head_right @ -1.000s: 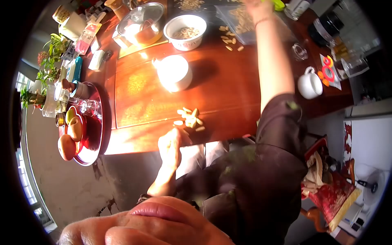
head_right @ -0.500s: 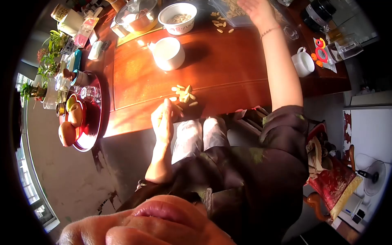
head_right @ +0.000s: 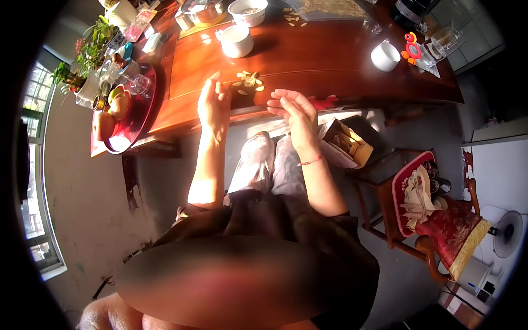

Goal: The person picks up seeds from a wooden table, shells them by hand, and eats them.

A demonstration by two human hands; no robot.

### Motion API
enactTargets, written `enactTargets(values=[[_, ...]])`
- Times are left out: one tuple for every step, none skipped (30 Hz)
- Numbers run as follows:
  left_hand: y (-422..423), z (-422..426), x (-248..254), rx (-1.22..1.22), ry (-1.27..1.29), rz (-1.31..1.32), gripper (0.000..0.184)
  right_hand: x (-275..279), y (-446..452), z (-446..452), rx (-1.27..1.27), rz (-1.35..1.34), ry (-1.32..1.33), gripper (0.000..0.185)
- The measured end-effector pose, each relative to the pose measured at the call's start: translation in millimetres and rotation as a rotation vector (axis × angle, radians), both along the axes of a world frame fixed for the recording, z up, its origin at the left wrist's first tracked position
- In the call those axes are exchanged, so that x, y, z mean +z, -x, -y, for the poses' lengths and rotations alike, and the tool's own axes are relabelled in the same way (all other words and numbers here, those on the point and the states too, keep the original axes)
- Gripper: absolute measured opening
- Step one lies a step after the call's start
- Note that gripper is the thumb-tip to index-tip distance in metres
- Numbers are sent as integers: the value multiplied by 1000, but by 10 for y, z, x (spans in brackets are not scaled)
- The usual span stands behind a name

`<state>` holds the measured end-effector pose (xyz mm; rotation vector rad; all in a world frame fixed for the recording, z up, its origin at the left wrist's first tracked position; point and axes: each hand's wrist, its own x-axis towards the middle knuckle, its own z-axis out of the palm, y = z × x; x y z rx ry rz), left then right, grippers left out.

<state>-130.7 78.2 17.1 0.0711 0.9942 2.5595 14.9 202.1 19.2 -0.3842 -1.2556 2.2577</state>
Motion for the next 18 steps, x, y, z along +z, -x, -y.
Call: enactTargets(values=[[11,59,-46,-21,-52,22,27,-30,-34,80,-40,3,-46,18],[58,131,-157,-102,-111,30,30,-98,-60,108,-55,10,-67,18],[44,181,-151,-146,-142,84,31,-122,-89,141,-64,10,-73,18],[19,223,-104,-144,-165,165,30,-140,-110,156,-63,21,-53,18],[13,261,-75,-144,-189,244,31,-151,-116,149,-62,32,-33,18],[84,343,-173,-237,-353,365,29,-145,-110,129,-73,14,-34,18],[77,396,-94,-282,-425,534,28,-115,-103,83,-97,29,-72,17],[93,418,-36,-300,-497,587,27,-117,-49,0,-134,-4,-99,16],[88,433,-9,-323,-563,650,27,-119,11,-78,-178,-30,-122,16],[94,433,-1,-354,-603,617,26,-82,67,-140,-232,-40,-163,16],[137,415,11,-386,-645,584,26,-62,120,-189,-272,-48,-182,16],[158,396,70,-387,-625,536,26,-35,161,-209,-260,-75,-185,16],[168,377,115,-352,-615,508,27,-18,183,-211,-242,-95,-189,15],[192,354,163,-332,-622,535,27,0,207,-205,-232,-92,-188,15],[229,331,208,-312,-628,559,27,27,245,-188,-229,-78,-271,15],[255,314,240,-302,-628,558,27,50,274,-154,-227,-63,-353,16],[258,295,260,-312,-635,578,27,68,282,-102,-209,-58,-403,17],[270,255,295,-330,-643,592,27,54,295,-41,-147,-50,-440,17]])
